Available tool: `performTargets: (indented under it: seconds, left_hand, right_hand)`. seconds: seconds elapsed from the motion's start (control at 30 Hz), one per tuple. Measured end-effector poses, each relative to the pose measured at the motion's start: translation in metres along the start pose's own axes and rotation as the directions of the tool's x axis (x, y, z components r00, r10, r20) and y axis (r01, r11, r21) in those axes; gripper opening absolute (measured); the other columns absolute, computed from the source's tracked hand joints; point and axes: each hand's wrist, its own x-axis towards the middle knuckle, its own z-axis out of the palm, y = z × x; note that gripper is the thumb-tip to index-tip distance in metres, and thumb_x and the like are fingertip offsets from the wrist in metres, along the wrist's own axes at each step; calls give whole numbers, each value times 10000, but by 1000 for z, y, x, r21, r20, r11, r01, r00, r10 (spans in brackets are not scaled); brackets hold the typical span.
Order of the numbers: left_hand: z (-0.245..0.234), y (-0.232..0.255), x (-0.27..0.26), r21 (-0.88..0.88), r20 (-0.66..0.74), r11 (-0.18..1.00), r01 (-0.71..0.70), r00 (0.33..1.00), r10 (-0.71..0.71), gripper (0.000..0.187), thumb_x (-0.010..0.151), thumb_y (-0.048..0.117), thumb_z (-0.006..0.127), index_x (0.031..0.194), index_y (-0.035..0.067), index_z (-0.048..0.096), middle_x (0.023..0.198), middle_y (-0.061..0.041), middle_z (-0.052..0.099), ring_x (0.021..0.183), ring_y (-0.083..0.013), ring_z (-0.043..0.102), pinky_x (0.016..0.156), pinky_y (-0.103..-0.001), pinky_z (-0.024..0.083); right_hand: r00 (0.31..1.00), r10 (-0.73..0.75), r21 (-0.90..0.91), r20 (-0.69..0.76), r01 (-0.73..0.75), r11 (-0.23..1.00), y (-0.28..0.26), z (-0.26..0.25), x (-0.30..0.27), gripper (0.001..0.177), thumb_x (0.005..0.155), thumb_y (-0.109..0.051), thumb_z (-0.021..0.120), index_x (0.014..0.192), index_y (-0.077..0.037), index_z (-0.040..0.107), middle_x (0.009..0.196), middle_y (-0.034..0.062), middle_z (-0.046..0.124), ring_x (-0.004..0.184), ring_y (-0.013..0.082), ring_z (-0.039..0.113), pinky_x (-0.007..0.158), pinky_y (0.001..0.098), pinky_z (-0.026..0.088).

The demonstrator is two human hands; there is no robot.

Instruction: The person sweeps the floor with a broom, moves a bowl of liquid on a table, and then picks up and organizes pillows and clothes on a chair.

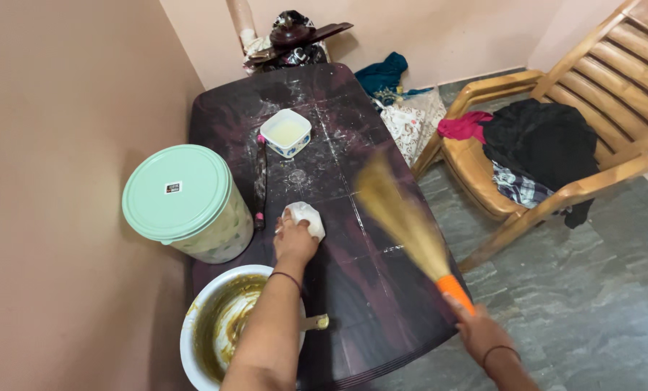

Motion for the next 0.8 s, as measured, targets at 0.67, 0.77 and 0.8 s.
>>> performTargets:
  seconds: [0.67,0.77,0.8]
  left_hand:
    - [60,-22,16,-141,-129,985,-100,988,82,248,941,151,573,1022,217,798,1175,-76,714,1076,-314,699,932,-447,567]
    - [50,-29,13,-159,-180,984,-85,982,56,150,973,152,589,1068,144,705,1095,-128,732,1011,-359,711,897,-484,563]
    - [42,-31,12,-259,-176,965,-39,984,-7,128,933,147,626,1047,135,683,1080,-147,728,1009,-380,700,888,-500,552]
  right_hand:
    - [997,74,-12,-35,-74,997,-41,-30,-23,657,980,-310,577,1519,-542,282,1193,123,531,973,369,702,904,475,577]
    - [990,-91,-18,109,94,995,-28,-4,-39,641,976,-283,556,1485,-588,316,1230,107,530,974,333,719,909,445,586]
    - [986,-123,0,112,123,992,-15,5,-43,655,962,-269,558,1476,-594,314,1285,100,512,993,325,718,913,437,590]
